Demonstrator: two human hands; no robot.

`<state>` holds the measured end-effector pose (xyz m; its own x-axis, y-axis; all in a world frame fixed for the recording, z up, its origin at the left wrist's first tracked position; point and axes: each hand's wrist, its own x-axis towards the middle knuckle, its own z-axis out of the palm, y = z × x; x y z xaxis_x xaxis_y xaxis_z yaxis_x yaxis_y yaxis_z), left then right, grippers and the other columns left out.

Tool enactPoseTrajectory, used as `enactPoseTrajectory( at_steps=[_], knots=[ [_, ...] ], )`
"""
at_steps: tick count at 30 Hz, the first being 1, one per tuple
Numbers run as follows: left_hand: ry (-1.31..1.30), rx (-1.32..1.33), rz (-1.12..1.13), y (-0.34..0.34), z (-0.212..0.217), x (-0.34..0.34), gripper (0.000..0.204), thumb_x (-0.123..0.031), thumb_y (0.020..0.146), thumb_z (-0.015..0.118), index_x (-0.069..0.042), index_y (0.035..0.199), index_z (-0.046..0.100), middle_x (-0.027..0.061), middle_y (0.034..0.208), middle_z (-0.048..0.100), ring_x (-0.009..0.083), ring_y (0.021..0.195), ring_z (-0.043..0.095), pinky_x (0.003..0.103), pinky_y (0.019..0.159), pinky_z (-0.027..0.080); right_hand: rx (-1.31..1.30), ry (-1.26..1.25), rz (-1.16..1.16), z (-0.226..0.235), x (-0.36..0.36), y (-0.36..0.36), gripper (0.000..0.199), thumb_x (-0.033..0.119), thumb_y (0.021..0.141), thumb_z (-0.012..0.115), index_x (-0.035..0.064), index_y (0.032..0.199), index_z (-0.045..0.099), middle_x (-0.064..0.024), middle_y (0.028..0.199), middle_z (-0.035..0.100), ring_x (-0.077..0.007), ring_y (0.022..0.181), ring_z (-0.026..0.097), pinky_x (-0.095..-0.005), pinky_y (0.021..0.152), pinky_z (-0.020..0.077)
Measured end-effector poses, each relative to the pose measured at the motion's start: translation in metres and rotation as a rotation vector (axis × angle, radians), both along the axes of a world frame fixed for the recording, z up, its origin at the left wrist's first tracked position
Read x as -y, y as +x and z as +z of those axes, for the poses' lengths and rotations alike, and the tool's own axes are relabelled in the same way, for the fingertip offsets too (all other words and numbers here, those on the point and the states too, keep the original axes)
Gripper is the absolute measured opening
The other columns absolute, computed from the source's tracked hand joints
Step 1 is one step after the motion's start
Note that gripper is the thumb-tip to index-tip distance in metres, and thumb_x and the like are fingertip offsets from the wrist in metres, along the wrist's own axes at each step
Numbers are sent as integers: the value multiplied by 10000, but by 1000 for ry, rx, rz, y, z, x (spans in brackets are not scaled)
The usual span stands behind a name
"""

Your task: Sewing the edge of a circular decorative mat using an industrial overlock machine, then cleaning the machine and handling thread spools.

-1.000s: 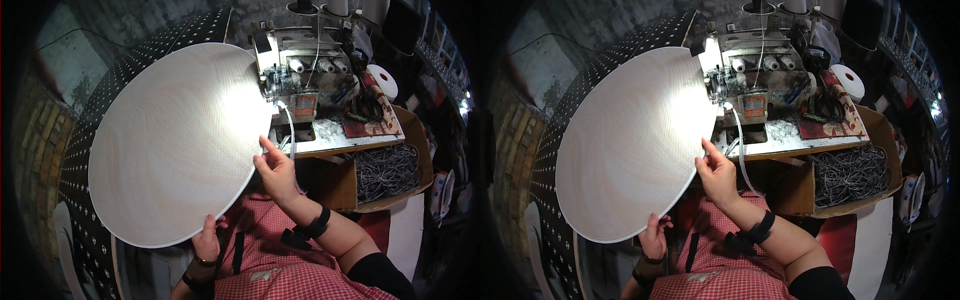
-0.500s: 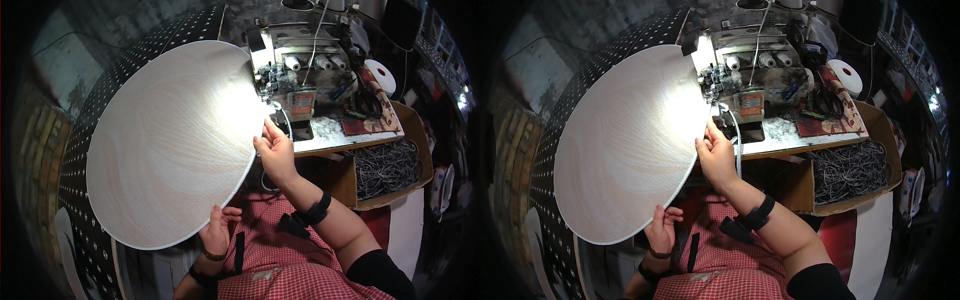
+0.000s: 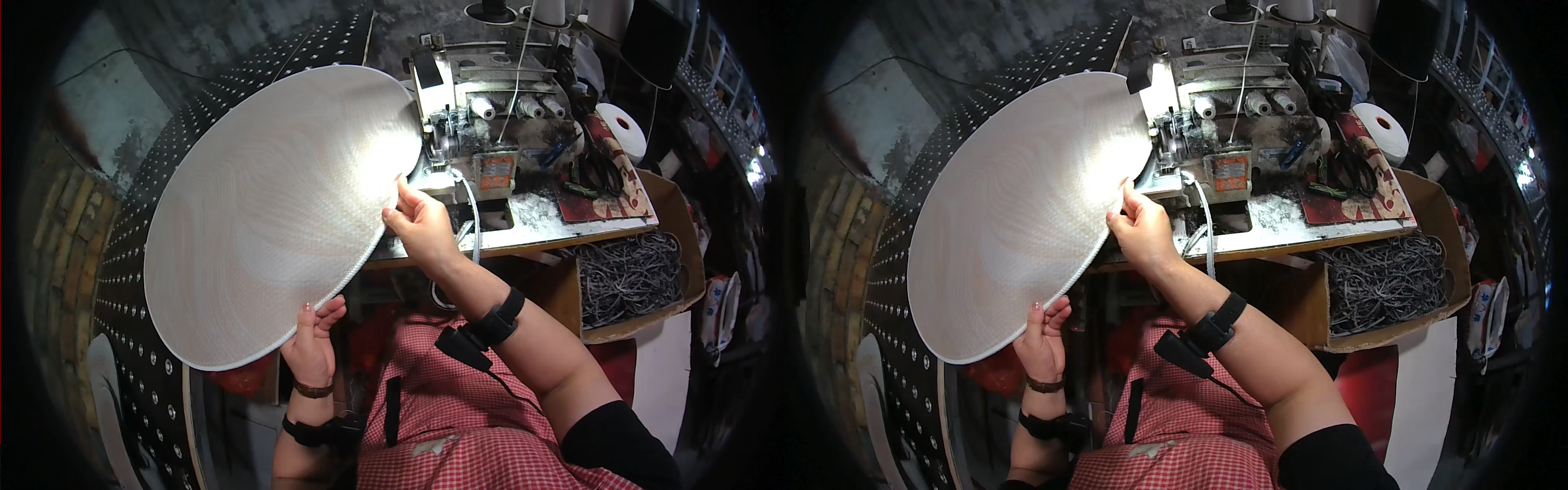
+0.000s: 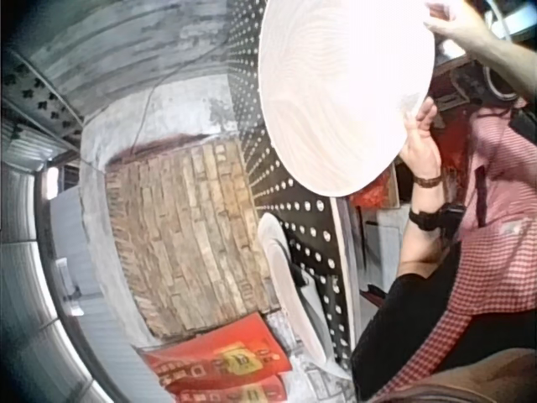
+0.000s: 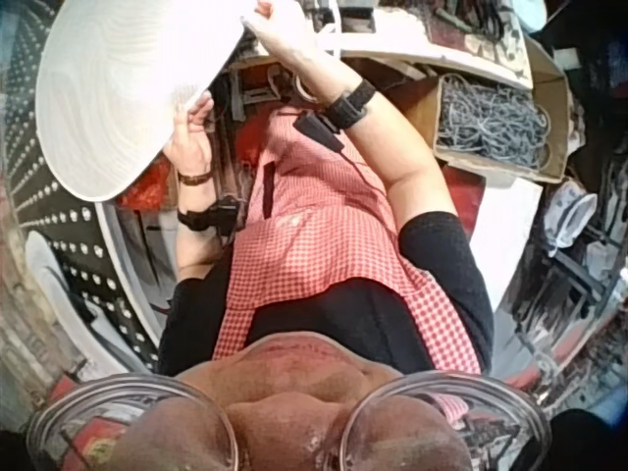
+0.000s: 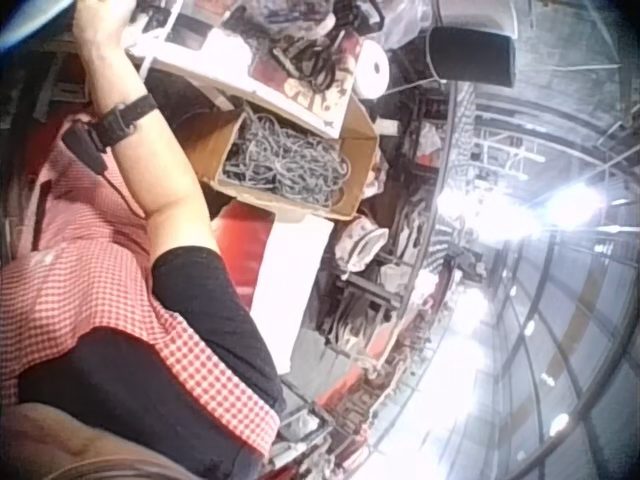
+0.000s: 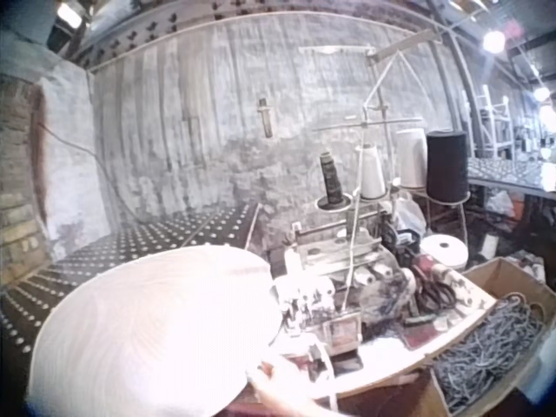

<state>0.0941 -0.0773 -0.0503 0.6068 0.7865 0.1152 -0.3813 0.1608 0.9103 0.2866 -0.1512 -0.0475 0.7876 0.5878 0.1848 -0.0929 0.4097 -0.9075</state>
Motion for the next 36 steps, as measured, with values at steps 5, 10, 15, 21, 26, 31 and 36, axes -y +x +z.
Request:
enactPoseTrajectory(
  at_steps=[5, 10, 15, 21, 26, 31, 36],
  knots=[
    [24, 21, 99, -30, 0, -20, 252, -82, 888, 457, 72, 1087, 449, 168, 975, 573, 240, 827, 615, 313, 717, 538, 11, 27, 148, 13, -8, -24, 504, -76, 824, 471, -65, 1294, 287, -101, 1089, 567, -74, 838, 547, -210, 724, 472],
    [-15, -24, 144, -60, 3, -23, 281, -65, 870, 480, 39, 1126, 435, 147, 937, 588, 215, 772, 623, 286, 653, 546, -32, 61, 213, 6, 13, -40, 466, -9, 846, 501, -44, 1280, 336, -100, 1059, 578, -79, 791, 565, -212, 694, 482],
    [-217, -81, -3, -84, 2, -18, 351, -206, 907, 434, 27, 1170, 421, 164, 998, 590, 209, 768, 628, 284, 611, 549, 296, -280, -178, -9, 84, 5, 151, 82, 814, 586, -20, 915, 634, -82, 822, 637, -115, 750, 595, -233, 652, 467],
    [23, -467, -912, -74, 69, 2, 545, -172, 833, 550, 23, 1286, 319, 247, 1171, 490, 305, 962, 584, 380, 819, 483, 1016, -1044, -1042, -25, 193, 112, 220, 6, 679, 555, 28, 885, 629, -93, 911, 600, -287, 901, 545, -362, 778, 438],
    [793, -550, -946, 26, 132, -21, 536, -41, 749, 608, 40, 1239, 405, 164, 1140, 542, 200, 971, 571, 304, 838, 454, 1083, -1442, -950, -40, 224, 134, 221, 92, 741, 494, 52, 912, 626, -94, 881, 570, -271, 877, 527, -382, 753, 428],
    [1698, -465, -509, 138, 133, -57, 394, 1, 751, 523, -49, 1141, 516, 111, 1100, 547, 261, 965, 533, 325, 831, 441, 911, -1481, -950, -46, 216, 127, 194, 68, 790, 475, -21, 947, 545, -163, 930, 505, -333, 904, 484, -413, 769, 401],
    [2113, -519, -446, 208, 105, -69, 450, 113, 687, 463, -112, 1063, 569, 85, 1217, 481, 277, 985, 492, 344, 854, 431, 556, -703, -687, -29, 156, 76, 250, 63, 853, 430, -54, 1075, 418, -206, 1011, 463, -321, 955, 474, -372, 856, 375]
  ],
)
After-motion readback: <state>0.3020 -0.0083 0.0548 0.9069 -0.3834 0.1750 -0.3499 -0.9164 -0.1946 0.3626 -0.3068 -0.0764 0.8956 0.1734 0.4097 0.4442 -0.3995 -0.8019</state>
